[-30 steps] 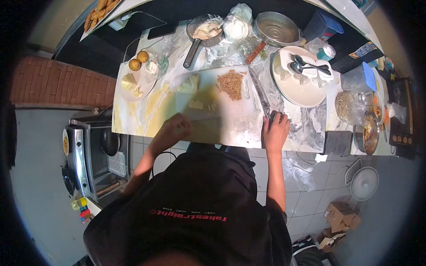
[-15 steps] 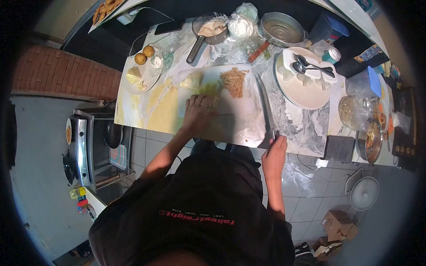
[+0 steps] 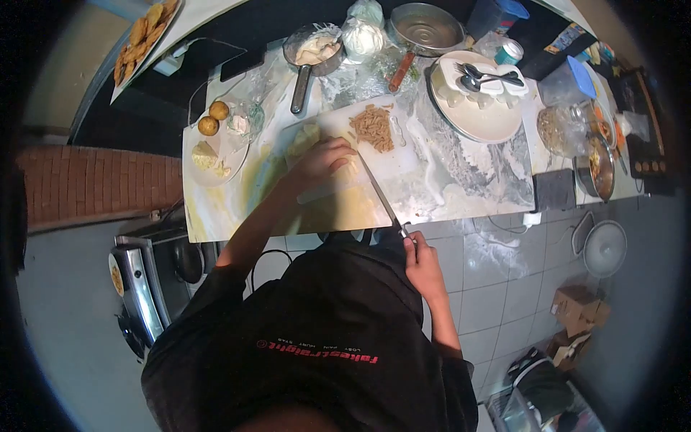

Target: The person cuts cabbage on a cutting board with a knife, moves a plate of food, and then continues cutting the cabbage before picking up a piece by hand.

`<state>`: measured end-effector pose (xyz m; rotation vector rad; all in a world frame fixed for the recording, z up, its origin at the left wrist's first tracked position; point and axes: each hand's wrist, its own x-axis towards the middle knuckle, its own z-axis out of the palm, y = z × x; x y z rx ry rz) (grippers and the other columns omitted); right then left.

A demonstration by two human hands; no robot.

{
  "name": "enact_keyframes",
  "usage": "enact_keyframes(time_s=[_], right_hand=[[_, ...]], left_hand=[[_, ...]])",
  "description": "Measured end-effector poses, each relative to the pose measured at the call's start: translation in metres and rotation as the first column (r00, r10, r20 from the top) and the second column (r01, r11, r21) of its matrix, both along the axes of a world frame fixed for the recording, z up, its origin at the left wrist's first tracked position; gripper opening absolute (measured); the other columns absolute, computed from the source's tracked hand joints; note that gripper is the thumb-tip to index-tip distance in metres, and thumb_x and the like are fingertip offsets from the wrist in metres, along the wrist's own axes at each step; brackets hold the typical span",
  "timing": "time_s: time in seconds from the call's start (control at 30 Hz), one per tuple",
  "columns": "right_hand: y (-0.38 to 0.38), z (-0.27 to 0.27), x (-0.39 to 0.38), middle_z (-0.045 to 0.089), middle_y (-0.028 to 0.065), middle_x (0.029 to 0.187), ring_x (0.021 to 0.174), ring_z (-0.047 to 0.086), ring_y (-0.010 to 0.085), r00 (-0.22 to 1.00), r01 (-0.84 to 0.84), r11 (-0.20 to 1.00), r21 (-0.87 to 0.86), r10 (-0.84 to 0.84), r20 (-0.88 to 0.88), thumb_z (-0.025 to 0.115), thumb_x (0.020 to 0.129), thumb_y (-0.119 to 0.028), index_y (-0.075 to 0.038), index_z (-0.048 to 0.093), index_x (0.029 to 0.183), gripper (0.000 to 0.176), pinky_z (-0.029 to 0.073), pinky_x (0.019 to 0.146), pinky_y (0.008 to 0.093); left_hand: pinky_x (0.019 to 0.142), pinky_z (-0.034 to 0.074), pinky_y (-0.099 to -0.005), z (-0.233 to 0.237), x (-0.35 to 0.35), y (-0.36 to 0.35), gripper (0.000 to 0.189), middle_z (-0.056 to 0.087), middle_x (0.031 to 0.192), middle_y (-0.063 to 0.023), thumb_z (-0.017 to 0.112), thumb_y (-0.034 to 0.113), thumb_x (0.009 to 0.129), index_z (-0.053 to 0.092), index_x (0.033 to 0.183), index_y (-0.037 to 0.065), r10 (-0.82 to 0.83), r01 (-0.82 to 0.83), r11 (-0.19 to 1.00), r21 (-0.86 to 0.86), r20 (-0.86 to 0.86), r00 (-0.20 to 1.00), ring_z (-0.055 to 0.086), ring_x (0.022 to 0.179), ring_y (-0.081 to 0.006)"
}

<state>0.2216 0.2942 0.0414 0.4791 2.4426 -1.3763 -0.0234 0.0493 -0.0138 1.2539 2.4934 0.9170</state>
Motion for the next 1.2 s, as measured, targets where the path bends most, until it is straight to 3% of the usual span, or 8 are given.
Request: enact_keyframes(time_s=[0.13,0.2,0.33,0.43,0.73,0.97,1.07,1.2], right_hand=[[-0.030,0.000,0.009,0.051,0.0211,0.057,0.055,0.052,0.0401,0.994,0.113,0.994,0.011,-0.113,-0.004,0.048,0.103,-0.023,-0.001,0.056,0.100,0.024,0.038,0.055,0.0473],[-0.040,0.001,0.010,0.051,0.0215,0.058,0.055,0.052,0.0402,0.990,0.139,0.990,0.010,-0.139,-0.020,0.048,0.103,-0.023,-0.001,0.056,0.100,0.024,0.038,0.055,0.0473],[-0.048,-0.001,0.004,0.051,0.0221,0.058,0.054,0.050,0.0398,0.988,0.152,0.988,-0.001,-0.152,-0.020,0.048,0.103,-0.023,0.000,0.055,0.101,0.024,0.038,0.055,0.0468],[-0.050,-0.003,0.000,0.050,0.0220,0.058,0.053,0.049,0.0389,0.988,0.157,0.988,-0.012,-0.157,0.002,0.048,0.103,-0.023,0.000,0.055,0.100,0.024,0.038,0.055,0.0463],[-0.049,-0.010,-0.013,0.052,0.0197,0.062,0.056,0.049,0.0293,0.992,0.123,0.991,-0.061,-0.121,0.026,0.046,0.104,-0.026,0.001,0.055,0.100,0.028,0.040,0.058,0.0407],[-0.042,-0.017,-0.026,0.053,0.0188,0.064,0.058,0.049,0.0276,0.995,0.104,0.987,-0.124,-0.103,0.013,0.045,0.105,-0.028,0.001,0.056,0.098,0.032,0.041,0.059,0.0395],[-0.038,-0.015,-0.027,0.052,0.0192,0.063,0.057,0.049,0.0289,0.994,0.105,0.983,-0.152,-0.102,0.028,0.045,0.105,-0.028,0.002,0.055,0.097,0.032,0.040,0.059,0.0399],[-0.039,0.001,-0.017,0.055,0.0240,0.066,0.063,0.055,0.0437,0.996,0.094,0.995,-0.035,-0.094,-0.009,0.044,0.105,-0.024,0.001,0.054,0.102,0.027,0.042,0.060,0.0476]], left_hand=[[0.104,0.042,-0.0408,0.011,-0.001,-0.007,0.045,0.058,0.124,-0.0102,0.069,0.021,0.084,0.060,0.125,0.005,-0.114,0.109,0.993,0.046,0.123,0.986,0.053,0.121,-0.0284],[0.105,0.041,-0.0399,0.014,0.001,-0.014,0.058,0.055,0.129,-0.0106,0.074,0.027,0.081,0.056,0.131,0.005,-0.155,0.155,0.988,0.000,-0.012,0.988,0.051,0.124,-0.0291],[0.105,0.041,-0.0400,0.002,0.003,-0.012,0.060,0.053,0.132,-0.0097,0.075,0.026,0.079,0.056,0.132,0.006,-0.185,0.184,0.983,-0.025,-0.066,0.980,0.050,0.126,-0.0300],[0.107,0.038,-0.0388,0.000,0.002,-0.009,0.059,0.053,0.129,-0.0099,0.071,0.024,0.080,0.053,0.132,0.003,-0.188,0.187,0.982,-0.034,-0.008,0.982,0.048,0.125,-0.0277],[0.097,0.046,-0.0385,-0.005,0.020,-0.005,0.039,0.059,0.118,-0.0099,0.071,0.021,0.083,0.063,0.118,0.005,-0.052,0.062,0.996,0.069,-0.128,0.990,0.057,0.110,-0.0280],[0.090,0.049,-0.0378,-0.017,0.029,0.002,0.031,0.061,0.108,-0.0122,0.071,0.014,0.082,0.064,0.109,0.000,0.020,0.015,0.989,0.146,-0.237,0.971,0.059,0.102,-0.0286],[0.088,0.049,-0.0377,-0.021,0.031,0.005,0.027,0.061,0.106,-0.0111,0.072,0.015,0.082,0.063,0.104,0.001,0.067,-0.034,0.990,0.135,-0.245,0.967,0.059,0.101,-0.0281],[0.087,0.049,-0.0378,-0.027,0.035,0.009,0.024,0.060,0.102,-0.0103,0.073,0.018,0.082,0.062,0.098,0.003,0.183,-0.144,0.976,0.164,-0.253,0.950,0.059,0.100,-0.0276]])
